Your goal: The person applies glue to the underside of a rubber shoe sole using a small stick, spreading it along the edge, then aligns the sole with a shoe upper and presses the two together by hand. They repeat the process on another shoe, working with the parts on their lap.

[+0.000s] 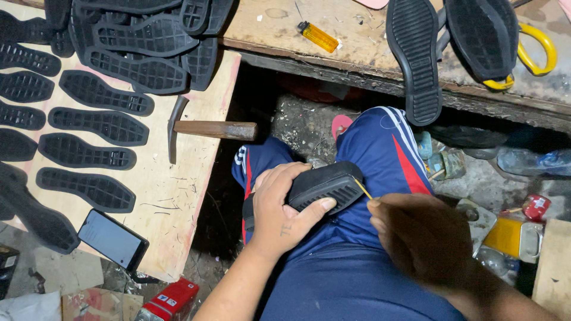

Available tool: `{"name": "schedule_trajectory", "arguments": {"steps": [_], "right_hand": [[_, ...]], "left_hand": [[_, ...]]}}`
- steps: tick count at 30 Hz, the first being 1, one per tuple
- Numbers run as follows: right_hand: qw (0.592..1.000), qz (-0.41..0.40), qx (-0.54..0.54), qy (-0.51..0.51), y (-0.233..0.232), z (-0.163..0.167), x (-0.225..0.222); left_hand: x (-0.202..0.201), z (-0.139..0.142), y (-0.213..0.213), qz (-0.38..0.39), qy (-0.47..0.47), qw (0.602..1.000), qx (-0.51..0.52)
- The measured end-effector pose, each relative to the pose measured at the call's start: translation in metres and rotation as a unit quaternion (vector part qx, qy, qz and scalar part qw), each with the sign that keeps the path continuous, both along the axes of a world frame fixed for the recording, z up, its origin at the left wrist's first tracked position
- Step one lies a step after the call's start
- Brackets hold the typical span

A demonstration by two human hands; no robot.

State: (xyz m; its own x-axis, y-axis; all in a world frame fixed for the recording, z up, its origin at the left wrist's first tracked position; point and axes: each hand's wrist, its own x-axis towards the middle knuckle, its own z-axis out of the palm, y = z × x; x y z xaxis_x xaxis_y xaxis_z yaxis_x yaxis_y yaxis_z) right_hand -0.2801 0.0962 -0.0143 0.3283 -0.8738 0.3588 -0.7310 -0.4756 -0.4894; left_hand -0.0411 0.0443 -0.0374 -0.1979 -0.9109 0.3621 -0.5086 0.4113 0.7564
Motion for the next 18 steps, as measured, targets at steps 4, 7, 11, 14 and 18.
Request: {"name": "schedule_trajectory", "arguments": {"steps": [4,7,11,14,18], "right_hand": [[1.000,0.010,-0.011,-0.012,-0.0006,-0.0016,-0.0005],[1.000,0.019,-0.007,-0.015,-0.0024,-0.0037,-0.0014],[0.999,0.031,-0.013,-0.031,-0.0055,-0.0061,-0.0015],[0.999,0.030,0.006,-0.030,-0.0061,-0.0056,-0.0014],[0.999,0.020,0.017,-0.020,-0.0060,-0.0042,-0.0014]], "left_hand": [[-0.0002,0.0000,-0.0006,0.003,-0.003,1.000,0.004],[-0.0003,-0.0006,-0.0009,0.004,-0.004,1.000,0.001],[-0.0009,-0.0008,-0.0016,0.002,-0.003,1.000,0.003],[-0.0014,-0.0001,-0.0018,0.000,-0.004,1.000,0.004],[-0.0019,0.0000,-0.0024,-0.002,-0.004,1.000,0.003]]}}
